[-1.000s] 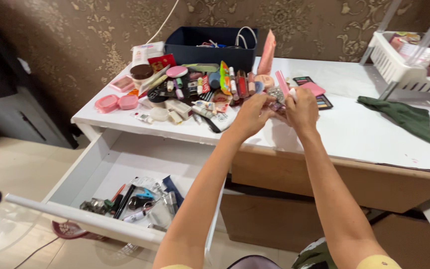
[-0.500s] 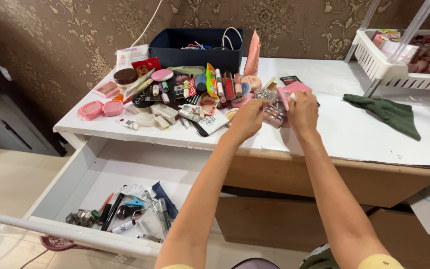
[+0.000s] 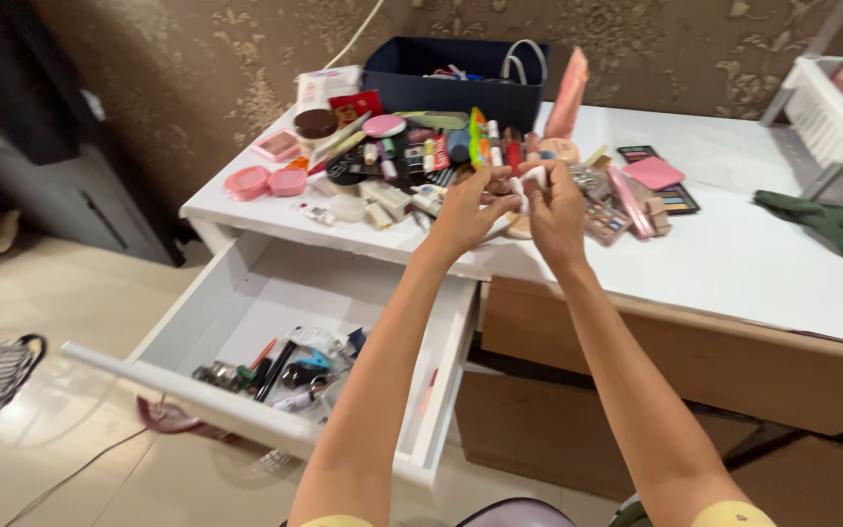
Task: The person organizes cosmetics by picking up various items from a cluttered white desk and placing them into an open drawer. They handle tubes, compacts, and small containers one by one, moving them from the surface into the drawer. The person also wipes the inside of the drawer with a cloth before continuing to place items inside.
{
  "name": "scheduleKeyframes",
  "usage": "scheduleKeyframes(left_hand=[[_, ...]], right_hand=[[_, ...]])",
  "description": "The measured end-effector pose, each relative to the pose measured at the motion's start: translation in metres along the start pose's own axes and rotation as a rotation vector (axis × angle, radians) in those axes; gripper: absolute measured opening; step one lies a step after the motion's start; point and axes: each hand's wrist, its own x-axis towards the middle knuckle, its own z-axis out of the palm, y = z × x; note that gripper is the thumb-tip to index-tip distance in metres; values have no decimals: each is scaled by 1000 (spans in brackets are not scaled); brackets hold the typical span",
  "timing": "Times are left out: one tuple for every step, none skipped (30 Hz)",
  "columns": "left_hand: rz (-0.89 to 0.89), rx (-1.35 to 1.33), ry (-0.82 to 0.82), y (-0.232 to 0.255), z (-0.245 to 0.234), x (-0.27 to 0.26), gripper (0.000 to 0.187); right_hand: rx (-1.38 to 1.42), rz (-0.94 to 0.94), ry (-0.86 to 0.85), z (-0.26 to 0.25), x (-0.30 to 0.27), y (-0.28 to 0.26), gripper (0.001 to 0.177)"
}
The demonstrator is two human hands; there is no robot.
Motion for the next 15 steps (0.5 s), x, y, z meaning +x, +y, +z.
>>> scheduleKeyframes(left_hand=[[-71,-33,-5,4,-10,-5,45],[-141,-64,-7,8,-22,-10,44],[-211,-95,-9,12,-34,-16,43],[-254,-138,4,14,-47,-21,42],[-296,-182,18,15,-61,-24,42],[-340,-226,33,15,-74,-29,42],[-305,-209,38,13,-87,-35,40],[-271,-190,43,11,-101,-42,38],[-237,-172,48,9,-116,-49,36],[-237,-123,75,6,-130,-56,33],[-237,-74,101,3,-145,-65,31],[-236,-27,126,1,-159,-72,29],[-297,65,182,-1,-171,-80,27],[-356,156,237,-2,-182,-87,26],[-416,246,292,-4,-192,-94,24]], right_hand=[[97,116,-28,14,-4,-3,7],[196,232,-60,26,-8,-5,7],[244,211,-77,37,-12,-6,5],[293,188,-95,49,-14,-6,4],[342,166,-112,62,-17,-5,4],[284,80,-116,75,-21,-4,7],[227,-7,-119,88,-25,-4,9],[171,-94,-122,102,-28,-5,12],[282,13,-179,115,-31,-7,11],[390,120,-234,127,-34,-11,11],[496,227,-291,139,-37,-16,11],[530,245,-323,149,-41,-20,14],[563,263,-356,159,-45,-25,17],[594,280,-386,166,-49,-28,21],[587,319,-427,174,-54,-29,23]])
